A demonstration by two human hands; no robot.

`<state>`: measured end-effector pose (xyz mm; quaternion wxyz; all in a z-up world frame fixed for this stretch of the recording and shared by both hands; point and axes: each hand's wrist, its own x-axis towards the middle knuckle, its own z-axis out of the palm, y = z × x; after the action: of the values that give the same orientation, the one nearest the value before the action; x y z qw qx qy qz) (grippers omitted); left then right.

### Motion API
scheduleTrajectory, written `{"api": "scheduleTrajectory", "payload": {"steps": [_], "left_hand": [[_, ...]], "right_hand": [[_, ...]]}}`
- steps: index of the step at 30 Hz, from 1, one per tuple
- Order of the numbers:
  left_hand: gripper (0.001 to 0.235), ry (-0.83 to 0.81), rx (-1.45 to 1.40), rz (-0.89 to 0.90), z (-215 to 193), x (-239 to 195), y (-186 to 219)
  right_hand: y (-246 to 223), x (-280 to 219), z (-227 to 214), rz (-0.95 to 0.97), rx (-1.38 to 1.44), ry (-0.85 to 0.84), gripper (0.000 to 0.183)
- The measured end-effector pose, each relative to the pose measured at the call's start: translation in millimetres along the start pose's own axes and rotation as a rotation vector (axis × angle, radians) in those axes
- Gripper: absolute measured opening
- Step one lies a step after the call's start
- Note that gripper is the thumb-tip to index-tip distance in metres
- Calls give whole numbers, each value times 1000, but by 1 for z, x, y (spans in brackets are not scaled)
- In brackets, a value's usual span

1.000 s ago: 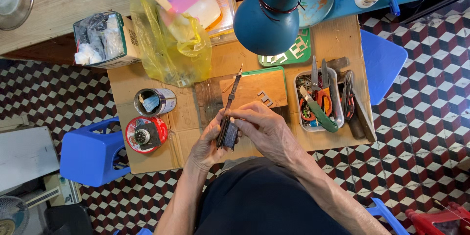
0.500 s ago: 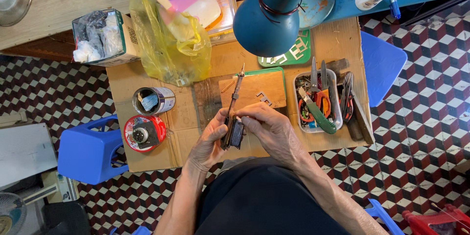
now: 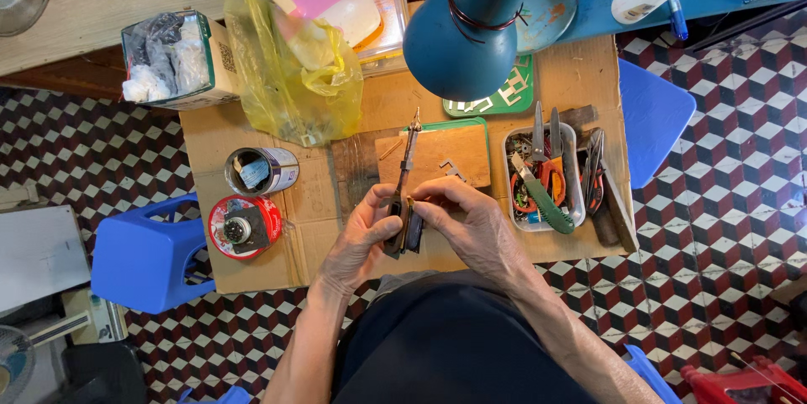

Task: The person assembles small electronic components on a workbench. They use pliers and a utility knife to manipulate and trim parts, then insert them into a small device. The person repeatedly handles and adjusts the components under a desk lamp.

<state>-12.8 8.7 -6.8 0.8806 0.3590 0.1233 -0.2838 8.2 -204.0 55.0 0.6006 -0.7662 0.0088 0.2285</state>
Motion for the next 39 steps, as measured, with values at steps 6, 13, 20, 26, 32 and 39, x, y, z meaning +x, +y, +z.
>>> {"api": "scheduleTrajectory", "payload": {"steps": [6,13,20,26,32,39], "left_hand": [[43,115,361,89,21,-5,9],[40,108,631,330,34,-3,5],[44,201,822,439,23,-5,2],[58,239,673,310,7,-5,-2],[57,267,492,308,-13,-7,-2],[56,333,409,331,-34,-19,3]], "right_hand": [[7,3,-2,-138,131,43,21],[26,7,0,-163,97,88,15],[36,18,7,-59,300,-8,10],[40,31,8,99,403,-22,11],[67,68,-14,162,337,120,11],[107,108,-34,294,270,133,9]]}}
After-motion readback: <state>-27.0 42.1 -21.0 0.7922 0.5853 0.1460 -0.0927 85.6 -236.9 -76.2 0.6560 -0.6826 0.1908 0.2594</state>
